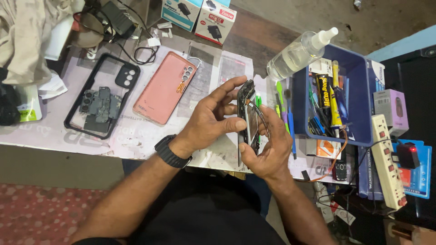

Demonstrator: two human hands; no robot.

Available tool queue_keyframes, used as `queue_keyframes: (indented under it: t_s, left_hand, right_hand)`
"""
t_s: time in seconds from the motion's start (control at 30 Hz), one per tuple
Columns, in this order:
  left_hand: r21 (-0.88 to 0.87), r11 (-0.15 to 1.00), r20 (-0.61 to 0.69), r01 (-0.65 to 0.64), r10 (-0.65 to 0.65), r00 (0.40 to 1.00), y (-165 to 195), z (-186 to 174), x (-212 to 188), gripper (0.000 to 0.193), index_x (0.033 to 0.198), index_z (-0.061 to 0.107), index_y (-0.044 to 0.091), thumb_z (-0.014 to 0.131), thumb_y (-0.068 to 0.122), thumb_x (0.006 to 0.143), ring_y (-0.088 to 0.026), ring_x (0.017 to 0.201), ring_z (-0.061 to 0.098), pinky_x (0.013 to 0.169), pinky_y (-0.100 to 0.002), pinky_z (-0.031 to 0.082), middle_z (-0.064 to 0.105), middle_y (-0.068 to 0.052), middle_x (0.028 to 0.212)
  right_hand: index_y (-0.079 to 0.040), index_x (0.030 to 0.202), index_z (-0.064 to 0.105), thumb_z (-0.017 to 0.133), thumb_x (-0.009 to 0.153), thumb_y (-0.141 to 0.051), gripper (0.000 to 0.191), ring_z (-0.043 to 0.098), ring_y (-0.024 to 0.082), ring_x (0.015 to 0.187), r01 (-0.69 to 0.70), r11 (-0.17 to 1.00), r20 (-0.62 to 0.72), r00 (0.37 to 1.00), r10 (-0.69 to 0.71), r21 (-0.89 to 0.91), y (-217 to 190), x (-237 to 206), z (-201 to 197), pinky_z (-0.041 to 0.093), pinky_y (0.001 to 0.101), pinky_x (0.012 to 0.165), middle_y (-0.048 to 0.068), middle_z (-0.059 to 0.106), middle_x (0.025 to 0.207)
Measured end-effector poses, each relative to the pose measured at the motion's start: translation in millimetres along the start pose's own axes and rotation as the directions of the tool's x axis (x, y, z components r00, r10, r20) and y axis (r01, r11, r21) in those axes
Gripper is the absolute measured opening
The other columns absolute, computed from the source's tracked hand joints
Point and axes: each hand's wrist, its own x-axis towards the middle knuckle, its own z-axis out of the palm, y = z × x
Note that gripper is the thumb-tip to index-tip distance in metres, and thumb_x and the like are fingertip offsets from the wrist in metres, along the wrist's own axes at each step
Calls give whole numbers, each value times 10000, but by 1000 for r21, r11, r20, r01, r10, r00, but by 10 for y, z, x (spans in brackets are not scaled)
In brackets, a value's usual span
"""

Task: The person uses a green plastic pry tool to remove the battery and screen assembly from a smartphone frame. They then use a blue toothbrush and a spray bottle to clean the interior of the frame.

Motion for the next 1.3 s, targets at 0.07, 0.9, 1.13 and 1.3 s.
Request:
queue_keyframes:
  t_s: [0.07,0.9,1.13,1.3]
  left_hand:
    - [1,1000,-1,-3,3,1000,1,-14,-4,893,1625,337,50,843,121,893,-188,1230,652,1066,-325,577,570,-102,1396]
    - [46,999,14,-14,13,1000,-61,-54,6,900,1629,360,78,864,151,886,-175,1212,652,1032,-309,612,550,-74,1361]
    - [275,960,-153,49,-7,988,57,-17,16,949,1589,362,51,873,215,805,-113,1065,694,733,-195,528,606,-77,1320]
    - [450,892,-200,32,66,977,196,16,44,973,1546,367,5,891,274,770,-117,997,700,722,-219,614,651,-106,1270]
  right_hand:
    - [43,1459,457,789,762,-200,810,604,160,885,-1,1000,-6,1000,1,-5,10,-6,20,522,296,775,133,669,1128]
    - [50,1505,418,762,855,-263,799,690,178,957,1,992,5,1000,-2,124,205,-88,78,573,291,834,170,687,1183]
    - [57,1564,356,765,937,-359,857,628,199,1090,-91,900,38,996,83,426,388,-148,227,532,335,993,194,599,1214]
    - [33,1571,398,696,921,-403,837,565,267,1328,-10,969,15,1000,7,246,371,-84,294,457,386,1149,194,551,1450]
